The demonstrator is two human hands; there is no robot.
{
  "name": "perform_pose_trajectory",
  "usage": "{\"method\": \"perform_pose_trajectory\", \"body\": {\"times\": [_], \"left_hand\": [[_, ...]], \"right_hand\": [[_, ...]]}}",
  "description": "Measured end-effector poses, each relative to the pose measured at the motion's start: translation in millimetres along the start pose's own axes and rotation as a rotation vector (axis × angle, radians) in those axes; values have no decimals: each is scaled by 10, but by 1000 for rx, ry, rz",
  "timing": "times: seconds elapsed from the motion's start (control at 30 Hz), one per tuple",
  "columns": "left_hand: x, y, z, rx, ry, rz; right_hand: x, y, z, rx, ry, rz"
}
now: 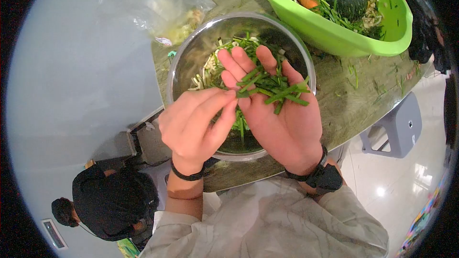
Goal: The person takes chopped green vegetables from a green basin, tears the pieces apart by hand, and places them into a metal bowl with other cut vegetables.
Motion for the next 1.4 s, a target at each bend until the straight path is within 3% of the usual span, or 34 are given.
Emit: {"method": "perform_pose_trajectory", "body": {"times": [0.5,0.67,0.73,0.8,0.9,1.03,1.13,1.2,1.4], "left_hand": [[-148,3,35,102,-79,-128],[-98,223,62,-41,84,-109],[-135,415,193,-88,117,-83],[-253,525,434,-91,35,-6],[-341,482,1010,-92,-66,114],[-380,-45,1838,158,-105,156],[-185,-633,1803,487,-283,344],[-192,-703,1783,544,-328,451],[-127,-298,1172,717,65,83]], "right_hand": [[14,15,-1,43,-42,69],[15,0,-20,13,-34,72],[17,16,-3,35,-31,78],[7,35,-1,103,-2,67],[6,58,-23,44,-27,31],[23,5,-44,17,-26,-46],[25,9,-25,41,-13,-76],[40,-11,-22,54,-9,-71],[20,40,-15,-27,18,0]]}}
Point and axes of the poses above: each hand's wrist, its own z-axis towards the middle knuckle, its own y-axis out of the back of the hand, x = y × z, the point moved 8 cm from there along z, towards the middle knuckle, and after that the axes turned 6 degrees about y, right-handed, at the moved point
